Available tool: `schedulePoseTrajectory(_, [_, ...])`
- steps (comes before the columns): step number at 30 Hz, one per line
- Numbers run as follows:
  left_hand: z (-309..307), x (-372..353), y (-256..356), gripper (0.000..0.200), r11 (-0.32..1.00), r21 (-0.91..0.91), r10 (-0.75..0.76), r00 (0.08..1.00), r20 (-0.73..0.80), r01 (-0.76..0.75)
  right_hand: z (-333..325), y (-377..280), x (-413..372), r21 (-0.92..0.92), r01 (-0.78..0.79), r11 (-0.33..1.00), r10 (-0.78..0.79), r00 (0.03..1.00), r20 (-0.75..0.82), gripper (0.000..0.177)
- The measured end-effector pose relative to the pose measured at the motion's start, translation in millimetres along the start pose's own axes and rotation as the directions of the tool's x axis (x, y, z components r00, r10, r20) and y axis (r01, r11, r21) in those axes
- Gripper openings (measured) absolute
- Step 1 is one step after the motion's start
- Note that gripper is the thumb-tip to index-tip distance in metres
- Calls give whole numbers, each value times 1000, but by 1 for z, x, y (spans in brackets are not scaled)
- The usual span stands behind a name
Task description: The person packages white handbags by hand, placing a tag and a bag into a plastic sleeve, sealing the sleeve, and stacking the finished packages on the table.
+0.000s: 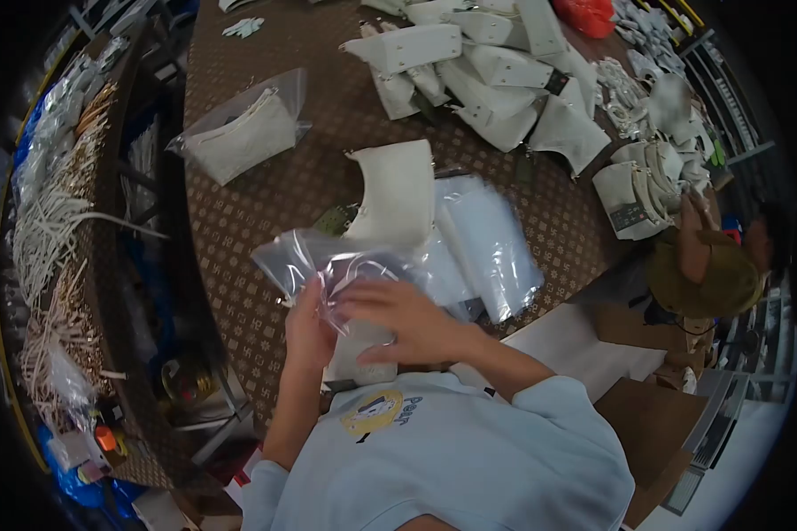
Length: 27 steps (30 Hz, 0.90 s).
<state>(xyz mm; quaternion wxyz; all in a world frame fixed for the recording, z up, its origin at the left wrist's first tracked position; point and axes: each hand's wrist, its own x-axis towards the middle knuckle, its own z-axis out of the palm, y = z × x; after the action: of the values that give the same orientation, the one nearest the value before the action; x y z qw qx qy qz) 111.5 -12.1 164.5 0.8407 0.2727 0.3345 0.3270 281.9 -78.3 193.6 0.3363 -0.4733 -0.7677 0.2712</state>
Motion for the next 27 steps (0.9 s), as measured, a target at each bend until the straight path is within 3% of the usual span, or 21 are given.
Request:
schedulePoseTrajectory(1, [-5, -6, 6, 55, 988, -155, -8, 999, 50, 16, -15, -1, -4, 64, -155, 986, 156, 988, -6, 57])
schedulePoseTrajectory(2, [-9, -12, 10, 56, 979, -205, 1, 994, 108, 21, -25, 10, -6, 237, -322, 917, 358, 925, -126, 58])
schedulePoseTrajectory(3, [-14, -18, 13, 56, 978, -208, 9, 996, 84, 9, -27, 18, -7, 414, -451, 791, 564, 800, -204, 58])
schedulePoseTrajectory(4, [-18, -22, 16, 57, 983, -175, -12, 979, 204, 49, -22, 24, -7, 415, -447, 792, 557, 808, -193, 58])
schedulePoseTrajectory(5, [-20, -23, 19, 59, 987, -136, -33, 944, 329, 82, -18, 32, -7, 590, -480, 650, 642, 762, -88, 60])
schedulePoseTrajectory(7, [-26, -26, 19, 60, 989, -106, -57, 932, 358, 101, -15, 31, -3, 793, -508, 336, 678, 715, 171, 53])
schedulePoseTrajectory(8, [-28, -26, 20, 62, 990, -73, -84, 918, 388, 122, -15, 27, -2, 795, -504, 338, 678, 716, 165, 53])
schedulePoseTrajectory(10, [-28, -29, 22, 63, 992, -38, -98, 922, 376, 121, -13, 22, -2, 872, -452, 187, 595, 758, 266, 38])
schedulePoseTrajectory(11, [-28, -29, 24, 63, 993, -5, -110, 926, 361, 120, -12, 19, 0, 875, -445, 190, 600, 758, 255, 38])
schedulePoseTrajectory(13, [-36, -30, 24, 62, 990, 94, -127, 938, 321, 101, -10, 14, 6, 751, -504, 427, 609, 774, 173, 25])
schedulePoseTrajectory(14, [-39, -27, 24, 62, 978, 191, -134, 950, 283, 82, -4, 17, 7, 764, -448, 465, 606, 790, 94, 22])
schedulePoseTrajectory(15, [-37, -29, 26, 55, 985, 154, -114, 973, 203, 84, 0, 21, 8, 769, -389, 507, 608, 794, 0, 19])
schedulePoseTrajectory(17, [-62, -23, 25, 45, 991, 133, -29, 994, 104, 15, -15, 21, 15, 685, -433, 586, 594, 805, 0, 17])
schedulePoseTrajectory(18, [-61, -18, 24, 44, 954, 287, 101, 995, -22, -90, -17, 24, 19, 694, -413, 589, 574, 819, 0, 17])
schedulePoseTrajectory(19, [-58, -15, 23, 42, 879, 441, 260, 957, -128, -180, -17, 23, 23, 588, -384, 712, 542, 833, -113, 17])
schedulePoseTrajectory(20, [-53, -15, 23, 42, 877, 444, 248, 965, -85, -186, -15, 20, 27, 465, -358, 810, 492, 846, -204, 17])
schedulePoseTrajectory(22, [-39, -17, 28, 42, 645, 632, 601, 796, -71, -430, -9, 2, 33, 176, -371, 912, 407, 868, -283, 20])
schedulePoseTrajectory(23, [-29, -20, 28, 42, 643, 631, 596, 801, -55, -435, 6, 1, 35, 175, -374, 911, 411, 861, -299, 20])
schedulePoseTrajectory(25, [-5, -27, 21, 41, 851, 453, 372, 914, -163, -265, 29, 1, 36, 44, -243, 969, 244, 919, -309, 24])
schedulePoseTrajectory(26, [3, -22, 20, 30, 846, 477, 382, 895, -231, -238, 32, 0, 35, 46, -240, 970, 242, 916, -319, 24])
schedulePoseTrajectory(27, [-8, -16, 18, 30, 841, 482, 387, 894, -224, -244, 30, -4, 34, 63, -270, 961, 277, 936, -214, 25])
